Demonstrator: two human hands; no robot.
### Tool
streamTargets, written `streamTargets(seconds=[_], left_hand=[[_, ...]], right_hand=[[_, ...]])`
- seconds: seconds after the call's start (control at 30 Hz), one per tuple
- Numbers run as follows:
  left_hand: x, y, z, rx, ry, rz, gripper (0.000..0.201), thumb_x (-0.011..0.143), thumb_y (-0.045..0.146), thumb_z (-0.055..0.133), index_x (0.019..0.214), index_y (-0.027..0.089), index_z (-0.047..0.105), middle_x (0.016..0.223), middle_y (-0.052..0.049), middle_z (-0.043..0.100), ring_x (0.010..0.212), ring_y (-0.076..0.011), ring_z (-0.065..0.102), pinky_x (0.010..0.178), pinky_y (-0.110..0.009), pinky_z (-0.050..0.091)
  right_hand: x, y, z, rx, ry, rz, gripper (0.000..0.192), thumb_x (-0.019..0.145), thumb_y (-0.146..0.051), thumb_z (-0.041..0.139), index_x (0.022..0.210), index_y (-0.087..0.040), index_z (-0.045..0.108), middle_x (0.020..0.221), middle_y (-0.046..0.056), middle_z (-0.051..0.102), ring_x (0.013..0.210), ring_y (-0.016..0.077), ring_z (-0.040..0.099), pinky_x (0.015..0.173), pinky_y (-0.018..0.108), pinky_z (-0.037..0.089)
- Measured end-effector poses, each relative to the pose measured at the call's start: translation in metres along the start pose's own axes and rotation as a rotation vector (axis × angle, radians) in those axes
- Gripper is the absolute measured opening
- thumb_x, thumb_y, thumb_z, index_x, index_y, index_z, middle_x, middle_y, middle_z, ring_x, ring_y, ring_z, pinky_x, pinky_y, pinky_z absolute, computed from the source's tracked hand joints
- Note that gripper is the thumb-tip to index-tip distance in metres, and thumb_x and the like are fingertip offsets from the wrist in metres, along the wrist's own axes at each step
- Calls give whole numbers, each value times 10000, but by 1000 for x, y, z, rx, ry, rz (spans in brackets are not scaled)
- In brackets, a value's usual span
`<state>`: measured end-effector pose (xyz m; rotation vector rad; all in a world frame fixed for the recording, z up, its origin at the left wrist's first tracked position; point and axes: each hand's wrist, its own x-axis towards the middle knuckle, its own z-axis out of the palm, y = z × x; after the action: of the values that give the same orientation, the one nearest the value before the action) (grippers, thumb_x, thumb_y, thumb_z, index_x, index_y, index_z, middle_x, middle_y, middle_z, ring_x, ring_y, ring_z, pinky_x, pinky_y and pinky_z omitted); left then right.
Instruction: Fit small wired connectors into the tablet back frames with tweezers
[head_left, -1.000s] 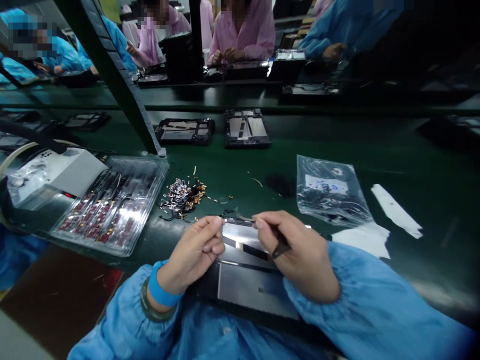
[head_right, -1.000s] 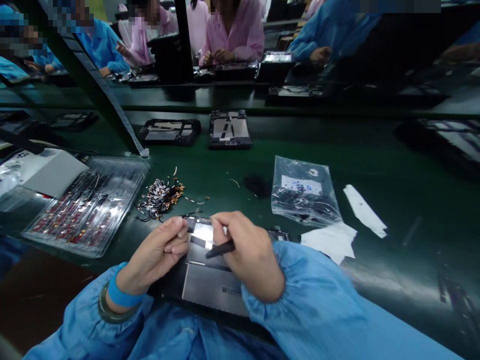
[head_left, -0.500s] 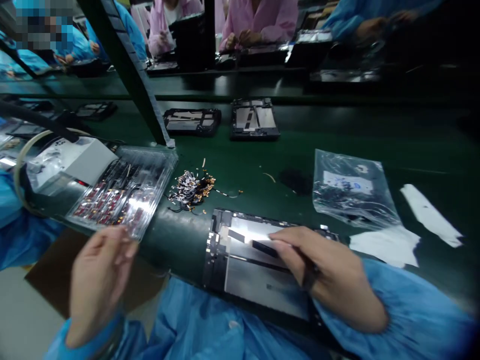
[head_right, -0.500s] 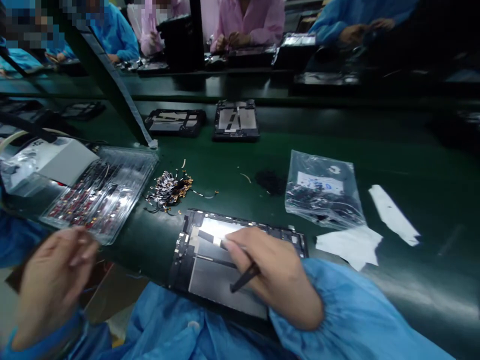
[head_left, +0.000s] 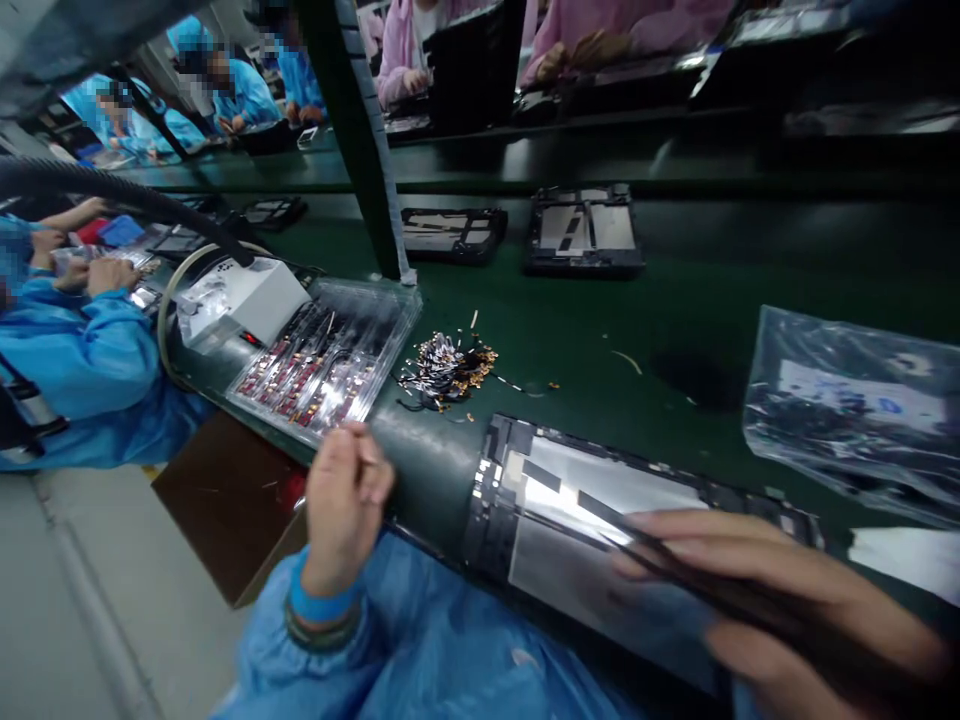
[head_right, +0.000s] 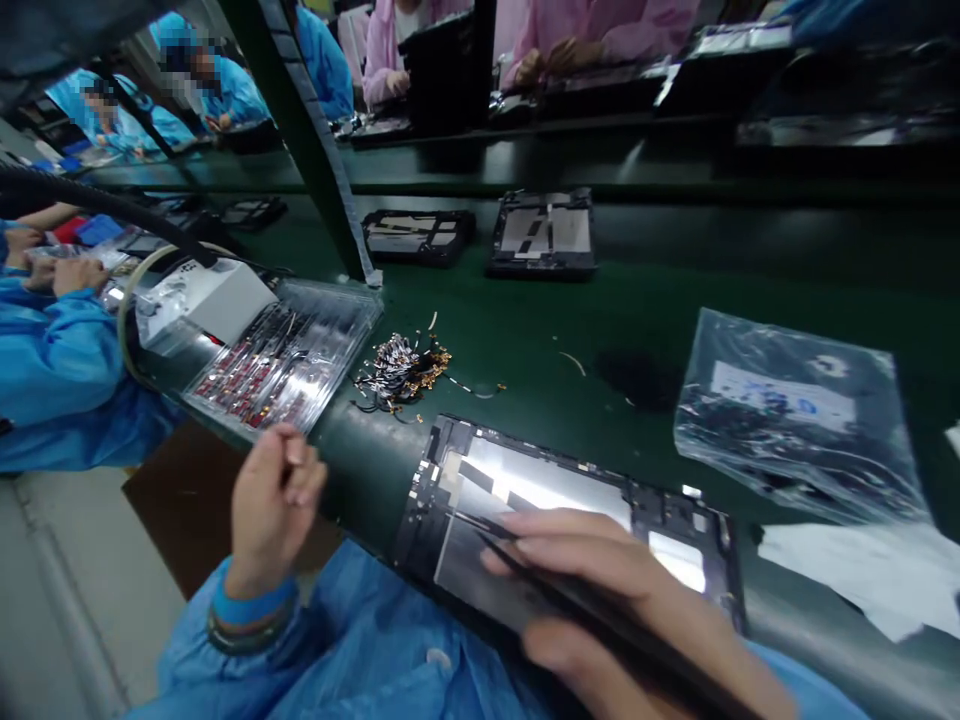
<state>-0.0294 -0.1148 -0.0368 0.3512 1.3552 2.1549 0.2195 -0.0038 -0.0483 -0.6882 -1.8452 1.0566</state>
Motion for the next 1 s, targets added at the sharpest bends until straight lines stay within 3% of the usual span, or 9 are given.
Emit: streamTargets(seconds=[0.03, 0.13, 0.23, 0.37, 0.8, 1.0], left_hand=[[-9, -10, 16, -74, -118, -83, 186, 817, 343, 658, 813, 165, 605, 583, 68, 476, 379, 0, 292, 357, -101, 305], [-31, -34, 52, -261, -413, -276, 176, 842, 349, 624, 785, 183, 612, 608, 56, 507, 364, 5, 258, 356, -98, 317], [-42, -46, 67, -345, -545, -379, 180, 847, 356, 615, 788, 187, 620, 613, 51, 516, 366, 8, 243, 368, -94, 333], [-42, -48, 70, -338, -543, -403, 195, 830, 368, 635, 764, 185, 617, 546, 69, 455, 367, 7, 239, 392, -91, 349], [-42, -53, 67, -321, -558, -378, 218, 833, 369, 633, 741, 174, 596, 567, 63, 495, 368, 9, 266, 382, -97, 347], [-42, -56, 66, -278, -566, -440, 234, 801, 372, 672, 724, 162, 603, 554, 53, 479, 374, 6, 278, 387, -113, 351]], right_hand=[[1, -13, 11, -7, -19, 63, 163, 820, -397, 636, 970, -337, 655, 991, -1, 718, 880, 205, 687, 728, 302, 585], [10, -39, 38, 79, 64, -11, 120, 816, -342, 666, 932, -313, 653, 927, -20, 734, 853, 157, 699, 762, 238, 577], [18, -39, 52, 155, 130, -52, 130, 814, -326, 673, 941, -300, 663, 913, -11, 740, 848, 156, 704, 756, 242, 582], [17, -29, 54, 203, 147, -64, 171, 812, -307, 677, 983, -313, 666, 932, -15, 740, 899, 157, 695, 792, 257, 575], [19, -31, 53, 279, 162, -49, 163, 817, -250, 672, 960, -326, 692, 907, -13, 747, 870, 176, 706, 769, 295, 589], [13, -32, 45, 214, 199, 30, 101, 833, -281, 650, 900, -341, 695, 845, -51, 750, 793, 164, 717, 719, 270, 599]])
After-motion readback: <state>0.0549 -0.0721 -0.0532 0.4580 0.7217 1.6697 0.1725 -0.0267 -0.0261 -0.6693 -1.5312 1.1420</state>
